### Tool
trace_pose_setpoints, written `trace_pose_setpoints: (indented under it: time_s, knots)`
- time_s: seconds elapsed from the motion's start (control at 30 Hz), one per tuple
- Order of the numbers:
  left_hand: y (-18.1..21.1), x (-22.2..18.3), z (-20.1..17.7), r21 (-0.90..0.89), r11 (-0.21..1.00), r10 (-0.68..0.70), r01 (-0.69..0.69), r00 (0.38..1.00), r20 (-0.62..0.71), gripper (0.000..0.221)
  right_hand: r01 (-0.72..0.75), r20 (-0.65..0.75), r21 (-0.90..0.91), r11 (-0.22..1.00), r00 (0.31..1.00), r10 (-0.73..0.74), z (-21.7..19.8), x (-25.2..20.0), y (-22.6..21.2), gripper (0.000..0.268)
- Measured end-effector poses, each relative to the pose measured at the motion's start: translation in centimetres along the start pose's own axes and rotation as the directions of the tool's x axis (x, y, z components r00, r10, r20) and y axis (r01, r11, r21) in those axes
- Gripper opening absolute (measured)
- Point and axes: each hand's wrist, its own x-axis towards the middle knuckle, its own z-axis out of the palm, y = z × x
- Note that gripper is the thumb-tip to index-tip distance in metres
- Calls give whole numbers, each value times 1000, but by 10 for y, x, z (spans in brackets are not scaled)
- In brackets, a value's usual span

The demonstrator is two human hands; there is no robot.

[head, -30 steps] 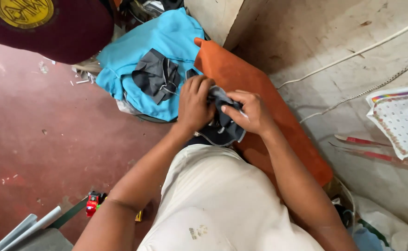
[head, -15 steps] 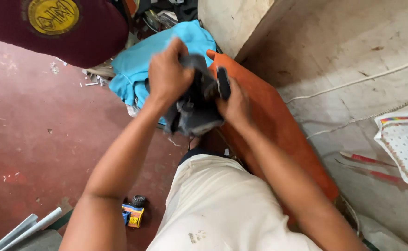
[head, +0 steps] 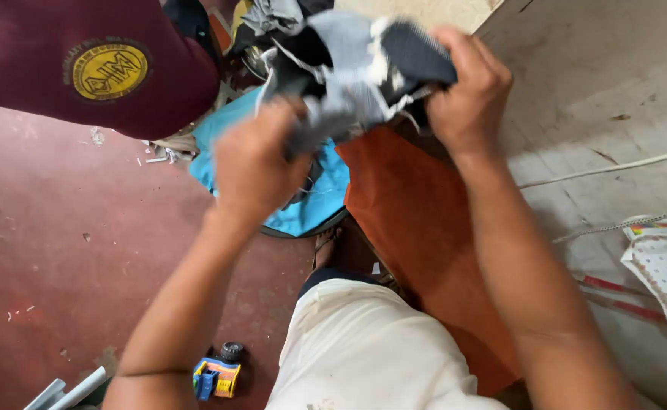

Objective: Ironing and pressing small fabric components of a garment on an ironing board.

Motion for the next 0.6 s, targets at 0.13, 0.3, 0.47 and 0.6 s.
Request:
trace_pose_setpoints:
  time_s: [0.13, 0.3, 0.47, 0.6]
  knots:
    - [-4, -77, 100, 2, 999, 36, -36, 985, 169, 23, 34, 316, -95, 995, 949, -2, 11, -87, 72, 61]
    - [15, -143, 194, -74, 997, -6, 36, 929, 369, 18, -84, 426, -229, 970, 887, 178, 33, -221, 157, 54]
    - [-7, -174, 258, -10, 997, -61, 72, 903, 425, 20, -450, 361, -395, 801, 726, 586, 51, -265, 164, 40]
    - [-12, -149, 249, -6, 911, -374, 413, 832, 410, 20, -632, 268, -226, 741, 691, 671, 94, -255, 173, 38]
